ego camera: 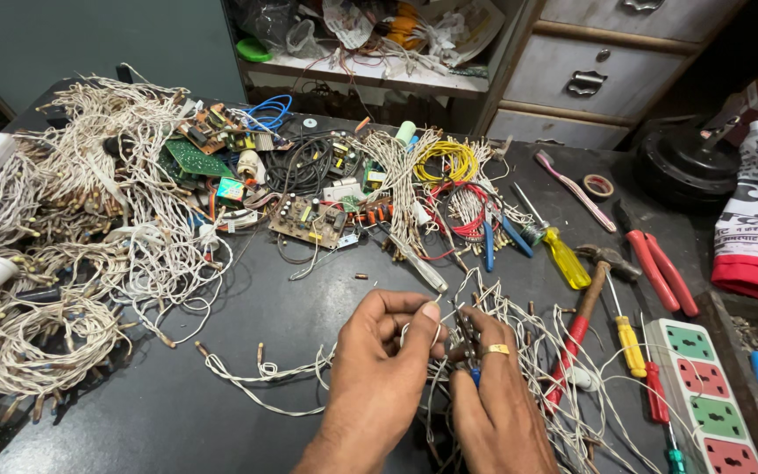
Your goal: The person repairs a string of small LED lights by stripping wire ends, applying solder with a soldering iron, and twisting connections. The person uses pliers to cut and adjust wires and repeatedly handles individual light segments on a cluttered workbench.
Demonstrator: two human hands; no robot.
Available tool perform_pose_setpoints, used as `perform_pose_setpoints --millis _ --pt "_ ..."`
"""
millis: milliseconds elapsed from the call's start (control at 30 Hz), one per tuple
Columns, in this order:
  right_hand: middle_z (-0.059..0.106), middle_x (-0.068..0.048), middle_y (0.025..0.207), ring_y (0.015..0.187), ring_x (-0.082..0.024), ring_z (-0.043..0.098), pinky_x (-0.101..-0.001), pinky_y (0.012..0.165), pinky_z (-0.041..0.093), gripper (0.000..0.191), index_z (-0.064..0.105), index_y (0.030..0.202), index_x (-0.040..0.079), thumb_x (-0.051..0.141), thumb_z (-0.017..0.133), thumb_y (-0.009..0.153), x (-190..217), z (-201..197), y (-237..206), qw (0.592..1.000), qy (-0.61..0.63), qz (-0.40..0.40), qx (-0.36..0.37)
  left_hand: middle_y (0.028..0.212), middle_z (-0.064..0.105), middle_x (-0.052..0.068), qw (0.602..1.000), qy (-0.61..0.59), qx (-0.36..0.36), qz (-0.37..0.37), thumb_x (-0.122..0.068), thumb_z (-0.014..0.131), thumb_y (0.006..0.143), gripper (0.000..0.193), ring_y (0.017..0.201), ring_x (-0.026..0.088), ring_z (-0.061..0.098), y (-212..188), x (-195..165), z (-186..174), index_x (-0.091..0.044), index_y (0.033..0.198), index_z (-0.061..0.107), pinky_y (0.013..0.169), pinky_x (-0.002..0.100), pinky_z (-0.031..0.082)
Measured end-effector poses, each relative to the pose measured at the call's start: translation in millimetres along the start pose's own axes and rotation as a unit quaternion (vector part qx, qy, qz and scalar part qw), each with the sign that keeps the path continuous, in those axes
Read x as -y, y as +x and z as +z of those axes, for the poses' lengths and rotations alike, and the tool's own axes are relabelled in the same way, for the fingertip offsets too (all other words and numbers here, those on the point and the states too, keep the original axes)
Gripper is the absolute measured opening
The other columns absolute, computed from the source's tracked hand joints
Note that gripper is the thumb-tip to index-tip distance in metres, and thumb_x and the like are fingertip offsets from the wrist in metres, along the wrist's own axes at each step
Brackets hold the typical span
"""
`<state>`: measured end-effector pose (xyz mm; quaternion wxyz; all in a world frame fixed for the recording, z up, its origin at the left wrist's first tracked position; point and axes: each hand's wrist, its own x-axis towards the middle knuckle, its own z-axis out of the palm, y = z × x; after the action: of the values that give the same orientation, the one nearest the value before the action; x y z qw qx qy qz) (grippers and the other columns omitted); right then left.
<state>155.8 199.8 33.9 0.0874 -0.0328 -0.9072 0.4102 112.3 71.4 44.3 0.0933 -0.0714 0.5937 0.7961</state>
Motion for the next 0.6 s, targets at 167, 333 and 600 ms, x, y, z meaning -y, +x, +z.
perform_pose_setpoints --millis 167,333,600 --pt "0.048 -0.019 0.140 0.120 -0.034 0.060 -0.0423 0.098 0.046 0.065 0.038 0.148 0.009 0.005 0.049 0.084 5.1 -2.8 0.0 1.000 -0.012 -0.001 0.004 0.078 0.073 0.006 1.000 -0.018 0.009 0.003 -0.014 0.068 0.092 0.018 0.066 0.008 0.064 0.5 1.5 0.2 -0.001 0.104 0.063 0.062 0.024 0.053" --pt "0.051 -0.021 0.135 0.119 -0.036 0.061 -0.0431 0.096 0.048 0.058 0.040 0.145 0.007 0.009 0.049 0.088 -1.8 -1.2 -1.2 1.000 -0.022 -0.002 -0.001 0.078 0.073 0.006 1.000 -0.012 0.011 -0.007 -0.015 0.068 0.092 0.019 0.065 0.009 0.064 0.9 2.4 -0.5 -0.001 0.104 0.063 0.062 0.024 0.053" --pt "0.063 -0.022 0.121 0.114 -0.038 0.065 -0.0453 0.097 0.049 0.053 0.047 0.139 0.007 0.011 0.054 0.087 -14.4 3.9 -1.8 0.998 -0.057 0.014 -0.018 0.078 0.074 0.006 1.000 -0.019 0.009 -0.004 -0.015 0.068 0.092 0.019 0.066 0.009 0.065 1.7 2.4 0.8 -0.001 0.104 0.063 0.063 0.024 0.054"
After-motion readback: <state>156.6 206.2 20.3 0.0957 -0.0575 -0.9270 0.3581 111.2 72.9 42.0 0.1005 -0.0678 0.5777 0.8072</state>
